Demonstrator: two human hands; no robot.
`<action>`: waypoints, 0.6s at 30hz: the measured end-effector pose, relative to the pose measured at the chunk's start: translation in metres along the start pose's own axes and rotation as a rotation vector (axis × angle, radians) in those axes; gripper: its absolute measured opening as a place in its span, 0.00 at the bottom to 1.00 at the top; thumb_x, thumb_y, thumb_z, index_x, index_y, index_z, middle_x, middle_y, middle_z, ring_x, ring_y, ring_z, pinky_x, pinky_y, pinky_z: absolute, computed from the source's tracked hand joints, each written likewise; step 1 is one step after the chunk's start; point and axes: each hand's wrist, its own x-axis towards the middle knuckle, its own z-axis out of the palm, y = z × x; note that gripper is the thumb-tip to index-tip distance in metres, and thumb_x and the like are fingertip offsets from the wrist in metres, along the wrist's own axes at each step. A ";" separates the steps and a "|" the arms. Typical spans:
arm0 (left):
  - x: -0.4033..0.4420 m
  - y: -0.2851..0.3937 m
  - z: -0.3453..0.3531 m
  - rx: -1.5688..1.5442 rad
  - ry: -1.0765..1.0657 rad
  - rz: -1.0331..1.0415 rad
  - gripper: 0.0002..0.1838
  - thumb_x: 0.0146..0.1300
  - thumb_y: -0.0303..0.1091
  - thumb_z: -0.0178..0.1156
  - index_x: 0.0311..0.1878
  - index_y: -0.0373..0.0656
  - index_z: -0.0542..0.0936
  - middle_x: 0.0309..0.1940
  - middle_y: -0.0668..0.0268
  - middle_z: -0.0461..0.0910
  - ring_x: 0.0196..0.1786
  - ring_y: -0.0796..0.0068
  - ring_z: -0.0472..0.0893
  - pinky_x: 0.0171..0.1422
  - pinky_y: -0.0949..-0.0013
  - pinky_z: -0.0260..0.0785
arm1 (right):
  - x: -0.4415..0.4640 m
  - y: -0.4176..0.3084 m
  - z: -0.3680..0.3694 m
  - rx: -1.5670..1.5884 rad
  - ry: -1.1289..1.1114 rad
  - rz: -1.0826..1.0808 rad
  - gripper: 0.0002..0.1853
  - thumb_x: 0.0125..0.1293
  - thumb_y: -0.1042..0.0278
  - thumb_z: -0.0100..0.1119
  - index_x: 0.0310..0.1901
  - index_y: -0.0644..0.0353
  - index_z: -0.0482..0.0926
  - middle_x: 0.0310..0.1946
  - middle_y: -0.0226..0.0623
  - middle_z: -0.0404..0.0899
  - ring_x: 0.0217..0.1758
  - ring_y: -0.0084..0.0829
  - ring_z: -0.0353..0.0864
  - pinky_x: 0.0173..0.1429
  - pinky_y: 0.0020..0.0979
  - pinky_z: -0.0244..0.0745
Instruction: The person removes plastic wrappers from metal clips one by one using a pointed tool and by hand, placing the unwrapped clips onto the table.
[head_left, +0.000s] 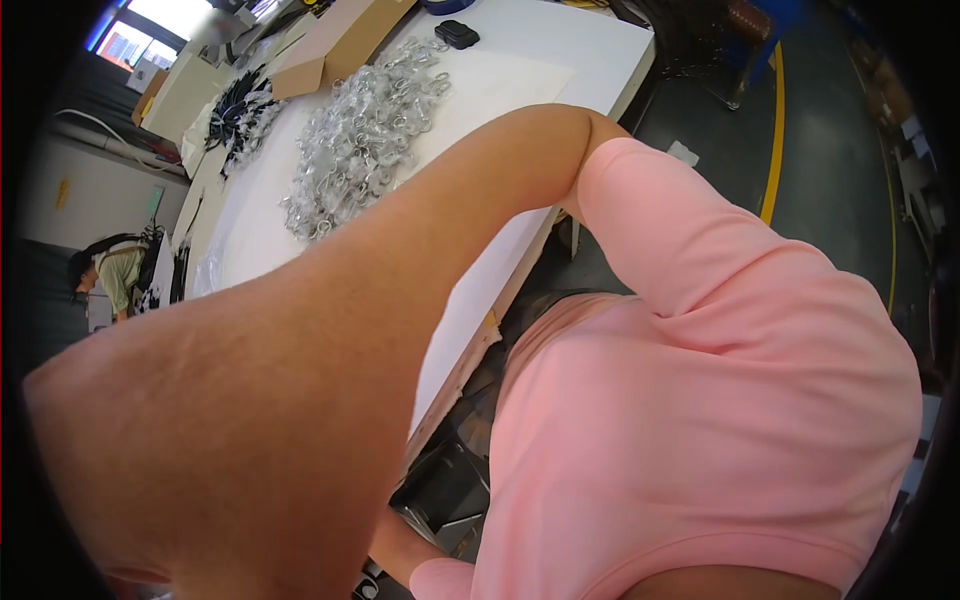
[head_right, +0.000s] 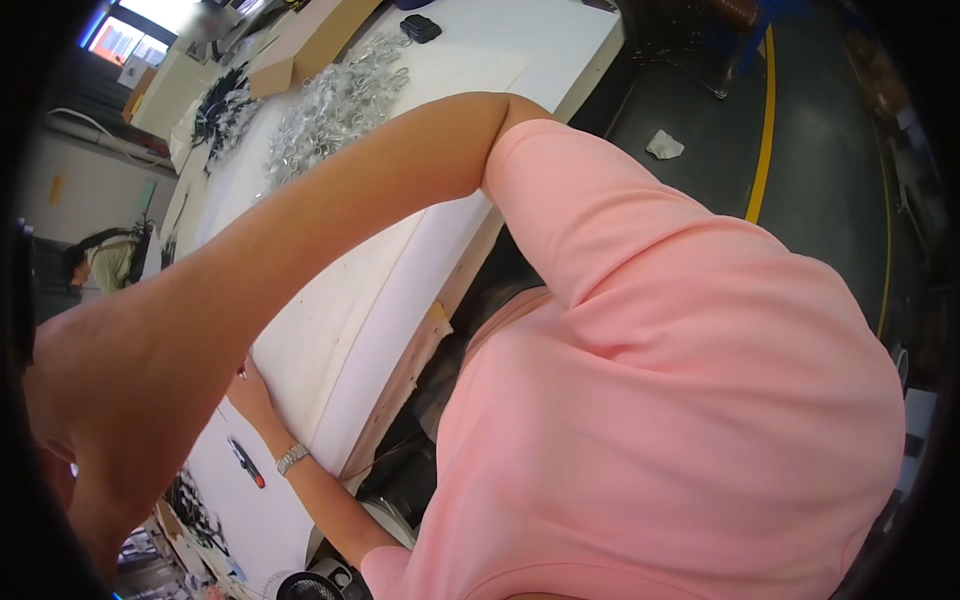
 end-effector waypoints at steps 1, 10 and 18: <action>-0.002 0.004 -0.005 -0.011 -0.014 0.005 0.10 0.74 0.32 0.63 0.47 0.34 0.84 0.43 0.53 0.88 0.47 0.56 0.86 0.56 0.59 0.77 | 0.001 0.000 0.000 -0.006 0.009 0.004 0.13 0.78 0.61 0.66 0.49 0.64 0.90 0.42 0.38 0.92 0.46 0.29 0.89 0.52 0.33 0.82; 0.006 -0.048 0.014 0.012 -0.009 0.027 0.09 0.72 0.29 0.63 0.50 0.35 0.84 0.44 0.55 0.88 0.47 0.57 0.86 0.57 0.58 0.78 | 0.007 0.001 0.003 -0.084 0.070 0.010 0.13 0.78 0.62 0.65 0.49 0.64 0.90 0.43 0.38 0.93 0.46 0.29 0.89 0.52 0.33 0.82; 0.024 -0.080 0.024 0.001 0.011 0.057 0.08 0.71 0.31 0.65 0.47 0.36 0.84 0.42 0.53 0.87 0.45 0.55 0.85 0.54 0.57 0.78 | 0.011 0.000 0.010 -0.171 0.136 -0.009 0.13 0.78 0.62 0.65 0.49 0.64 0.90 0.43 0.38 0.93 0.47 0.29 0.89 0.53 0.33 0.82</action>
